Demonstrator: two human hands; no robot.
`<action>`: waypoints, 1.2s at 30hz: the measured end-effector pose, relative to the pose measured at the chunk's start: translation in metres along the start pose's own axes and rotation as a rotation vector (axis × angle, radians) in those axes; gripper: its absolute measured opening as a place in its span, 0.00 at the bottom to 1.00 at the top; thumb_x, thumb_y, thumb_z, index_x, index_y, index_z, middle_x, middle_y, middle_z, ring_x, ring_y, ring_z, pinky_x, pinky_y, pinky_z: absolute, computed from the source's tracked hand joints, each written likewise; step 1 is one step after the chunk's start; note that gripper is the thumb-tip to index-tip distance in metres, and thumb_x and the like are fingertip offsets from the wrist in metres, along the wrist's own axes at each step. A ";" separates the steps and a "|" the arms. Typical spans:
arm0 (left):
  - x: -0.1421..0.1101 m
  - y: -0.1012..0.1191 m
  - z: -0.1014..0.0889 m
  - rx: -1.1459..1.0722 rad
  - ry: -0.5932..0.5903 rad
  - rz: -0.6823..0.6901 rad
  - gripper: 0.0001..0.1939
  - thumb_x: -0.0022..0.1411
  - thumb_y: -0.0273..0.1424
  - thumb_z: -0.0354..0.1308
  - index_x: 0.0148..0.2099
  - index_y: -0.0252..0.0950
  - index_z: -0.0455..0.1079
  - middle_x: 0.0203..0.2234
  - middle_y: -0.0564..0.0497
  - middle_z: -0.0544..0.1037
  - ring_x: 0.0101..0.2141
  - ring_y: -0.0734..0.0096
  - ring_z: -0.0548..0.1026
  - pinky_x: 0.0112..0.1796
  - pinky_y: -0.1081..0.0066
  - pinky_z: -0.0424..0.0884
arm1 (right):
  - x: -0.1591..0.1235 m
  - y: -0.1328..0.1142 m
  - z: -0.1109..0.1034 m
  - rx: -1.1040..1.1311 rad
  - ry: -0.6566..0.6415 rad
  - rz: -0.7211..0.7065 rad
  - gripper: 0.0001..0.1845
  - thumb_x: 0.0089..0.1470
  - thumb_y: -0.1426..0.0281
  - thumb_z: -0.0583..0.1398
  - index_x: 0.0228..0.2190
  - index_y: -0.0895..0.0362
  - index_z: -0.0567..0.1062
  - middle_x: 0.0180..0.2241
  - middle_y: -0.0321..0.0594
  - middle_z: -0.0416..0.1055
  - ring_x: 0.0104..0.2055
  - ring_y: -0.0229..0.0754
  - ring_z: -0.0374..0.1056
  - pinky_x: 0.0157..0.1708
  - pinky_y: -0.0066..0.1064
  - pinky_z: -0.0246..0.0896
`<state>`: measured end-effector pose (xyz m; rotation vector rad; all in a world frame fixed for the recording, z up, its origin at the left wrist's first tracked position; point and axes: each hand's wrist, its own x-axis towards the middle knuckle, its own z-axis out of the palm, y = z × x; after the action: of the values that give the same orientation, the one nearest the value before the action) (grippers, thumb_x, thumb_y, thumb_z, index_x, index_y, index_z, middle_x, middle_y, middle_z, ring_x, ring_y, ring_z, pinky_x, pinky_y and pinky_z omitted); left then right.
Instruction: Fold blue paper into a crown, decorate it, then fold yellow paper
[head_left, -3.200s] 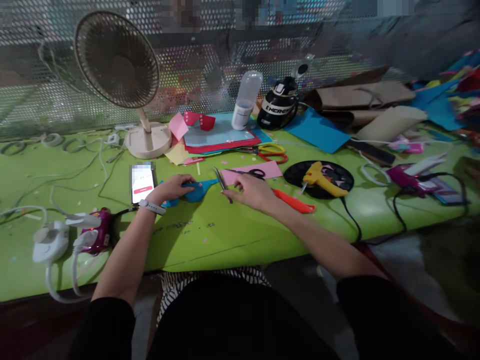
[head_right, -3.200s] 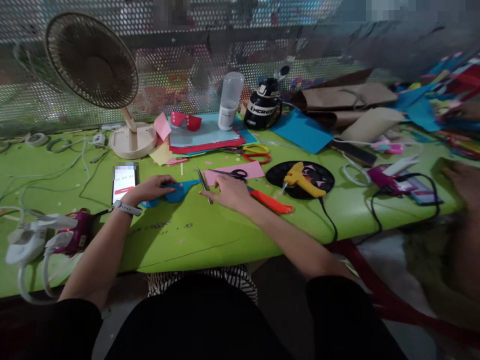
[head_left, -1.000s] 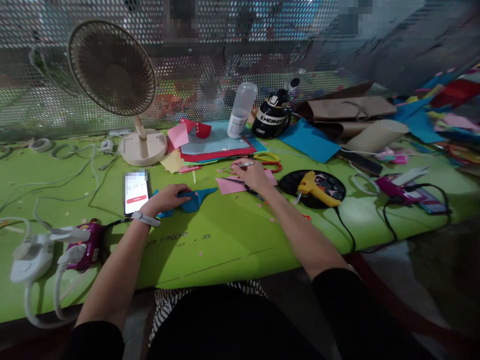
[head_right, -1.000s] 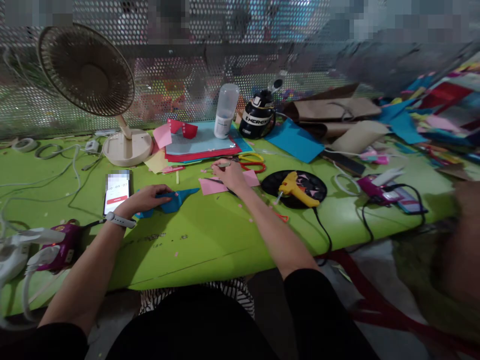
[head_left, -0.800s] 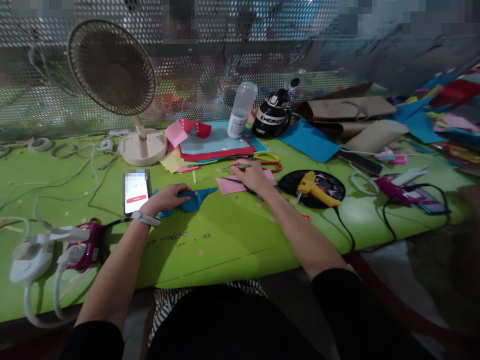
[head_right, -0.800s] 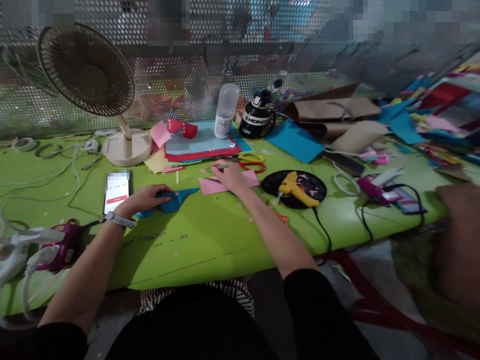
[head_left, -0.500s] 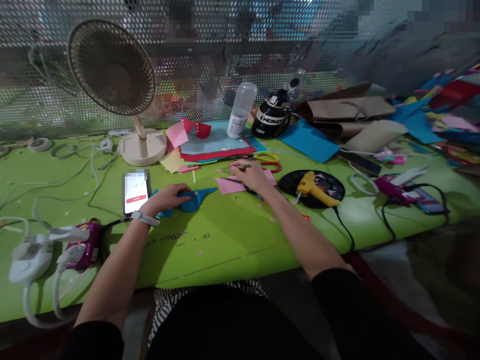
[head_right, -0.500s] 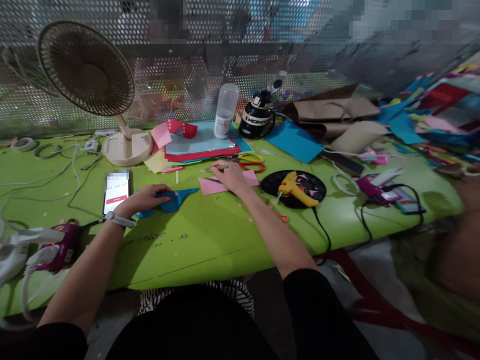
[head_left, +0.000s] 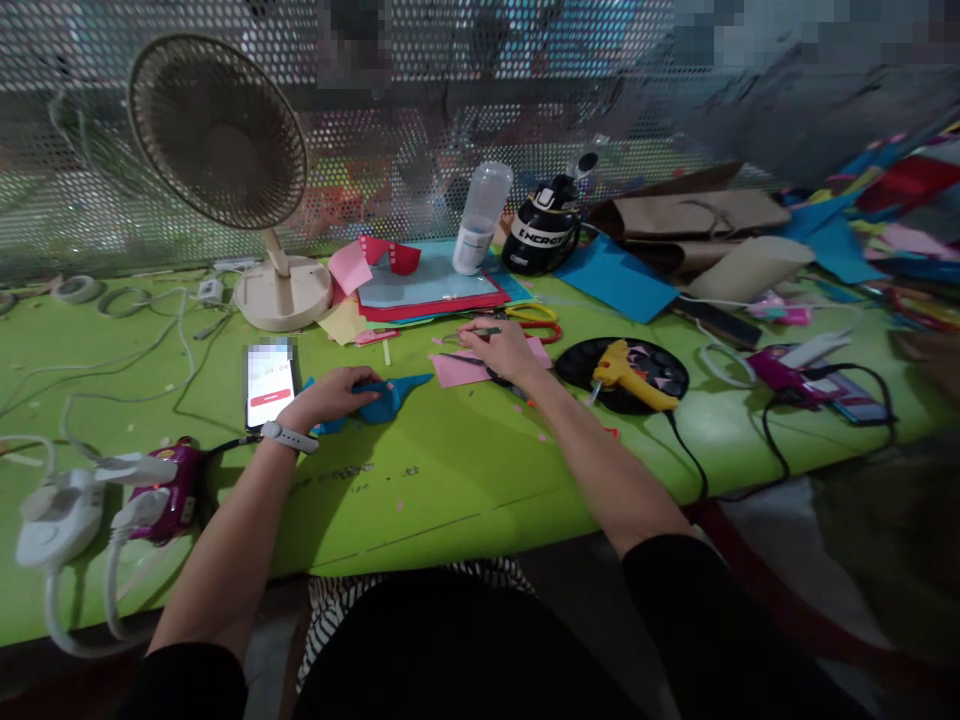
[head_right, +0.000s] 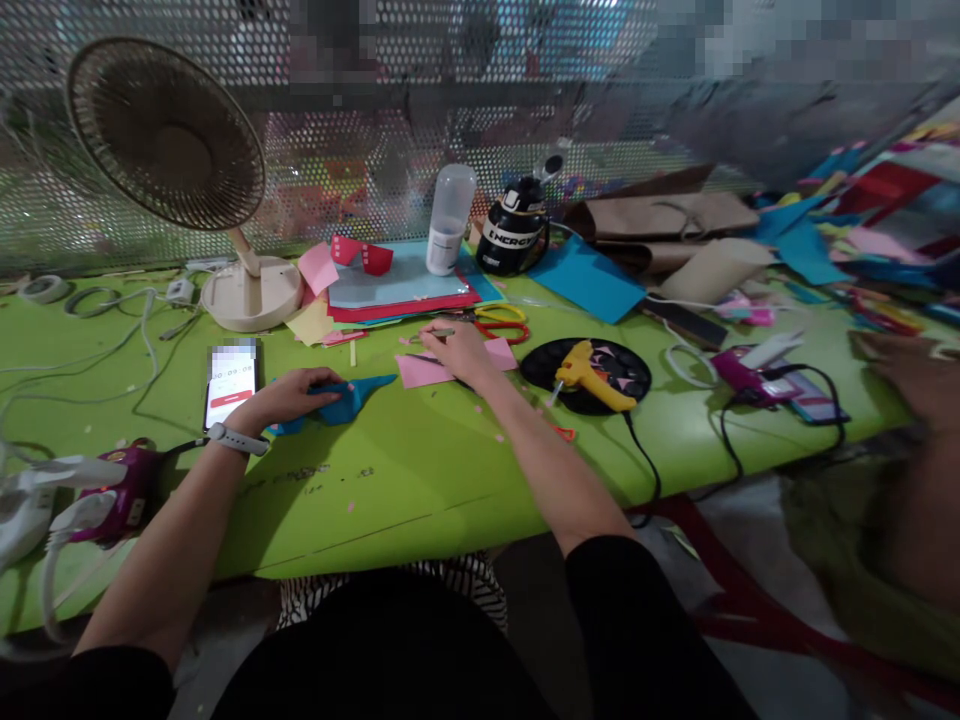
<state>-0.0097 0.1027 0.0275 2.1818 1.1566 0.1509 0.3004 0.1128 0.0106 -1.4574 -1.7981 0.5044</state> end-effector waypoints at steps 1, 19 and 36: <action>0.000 0.000 0.000 0.001 0.001 0.000 0.20 0.62 0.44 0.53 0.50 0.37 0.72 0.41 0.46 0.79 0.39 0.61 0.75 0.39 0.66 0.69 | 0.000 0.001 0.000 0.011 0.001 -0.005 0.09 0.55 0.65 0.59 0.32 0.55 0.79 0.32 0.40 0.80 0.35 0.46 0.76 0.36 0.34 0.70; 0.002 -0.001 0.001 -0.027 -0.004 0.013 0.19 0.61 0.41 0.54 0.50 0.35 0.72 0.43 0.44 0.79 0.39 0.62 0.75 0.40 0.66 0.69 | -0.001 -0.012 -0.006 0.282 0.037 0.038 0.11 0.54 0.61 0.61 0.33 0.56 0.77 0.30 0.42 0.80 0.36 0.48 0.78 0.36 0.37 0.74; -0.001 0.004 0.000 -0.130 -0.014 0.016 0.21 0.60 0.43 0.55 0.49 0.34 0.71 0.40 0.44 0.78 0.38 0.63 0.74 0.39 0.67 0.69 | -0.064 -0.063 0.024 0.614 -0.179 0.020 0.17 0.50 0.55 0.66 0.31 0.56 0.79 0.31 0.41 0.80 0.33 0.46 0.78 0.36 0.38 0.77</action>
<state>-0.0072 0.1000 0.0298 2.0749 1.0909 0.2113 0.2455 0.0383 0.0200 -1.0236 -1.5605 1.1128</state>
